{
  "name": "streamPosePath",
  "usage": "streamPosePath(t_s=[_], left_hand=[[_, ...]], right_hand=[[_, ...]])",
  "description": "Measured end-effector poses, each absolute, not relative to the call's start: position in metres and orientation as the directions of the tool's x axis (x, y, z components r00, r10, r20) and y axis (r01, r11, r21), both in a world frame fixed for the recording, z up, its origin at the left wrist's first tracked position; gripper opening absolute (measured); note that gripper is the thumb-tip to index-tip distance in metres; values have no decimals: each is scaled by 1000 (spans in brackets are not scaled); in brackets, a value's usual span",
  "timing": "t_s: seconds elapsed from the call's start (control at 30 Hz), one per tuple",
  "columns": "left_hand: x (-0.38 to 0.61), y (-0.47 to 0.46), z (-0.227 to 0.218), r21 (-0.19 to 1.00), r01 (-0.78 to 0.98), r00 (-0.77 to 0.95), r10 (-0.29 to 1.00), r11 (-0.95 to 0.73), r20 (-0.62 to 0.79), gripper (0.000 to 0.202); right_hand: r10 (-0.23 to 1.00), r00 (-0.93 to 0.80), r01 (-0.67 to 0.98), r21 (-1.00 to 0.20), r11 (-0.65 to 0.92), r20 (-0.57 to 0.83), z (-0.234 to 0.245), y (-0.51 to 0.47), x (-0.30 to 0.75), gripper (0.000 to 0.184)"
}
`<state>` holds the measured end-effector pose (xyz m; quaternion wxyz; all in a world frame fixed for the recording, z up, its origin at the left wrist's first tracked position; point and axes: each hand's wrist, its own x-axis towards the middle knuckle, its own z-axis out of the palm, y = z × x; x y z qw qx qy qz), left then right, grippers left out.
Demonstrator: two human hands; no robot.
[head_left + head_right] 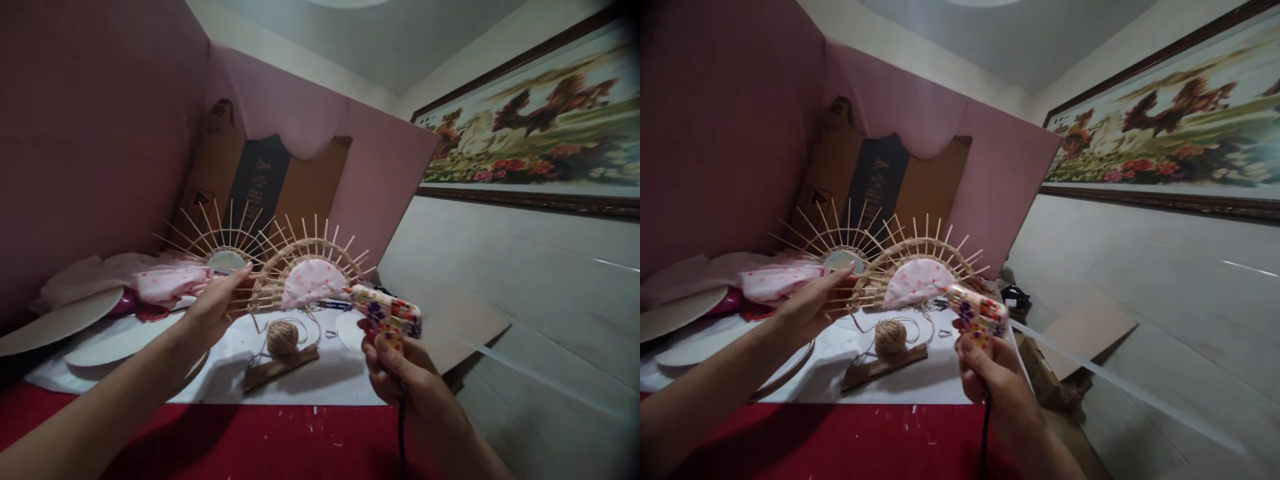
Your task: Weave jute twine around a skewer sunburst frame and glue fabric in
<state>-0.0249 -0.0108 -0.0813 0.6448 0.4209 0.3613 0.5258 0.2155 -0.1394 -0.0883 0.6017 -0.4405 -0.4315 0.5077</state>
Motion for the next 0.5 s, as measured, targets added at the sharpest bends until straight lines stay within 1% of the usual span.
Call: streamPosePath(t_s=[0.1,0.17,0.33,0.4,0.5], left_hand=[[-19,-15,-83,917,-376,216,975,132,-52,24],[-17,-17,-83,923,-361,231,972,136,-53,24],[-15,-22,-85,945,-313,278,961,98,-8,30],[-15,-23,-86,949,-303,287,958,81,10,33],[-14,-24,-87,953,-297,289,957,60,30,36]], right_hand=[[993,-87,-159,-985,67,82,-80,-122,197,30],[979,-192,-105,-993,48,68,-74,-109,187,35],[960,-280,136,-990,48,8,-62,-85,176,47],[951,-308,194,-980,44,-19,-59,-80,176,48],[942,-334,236,-971,45,-38,-59,-76,179,48]])
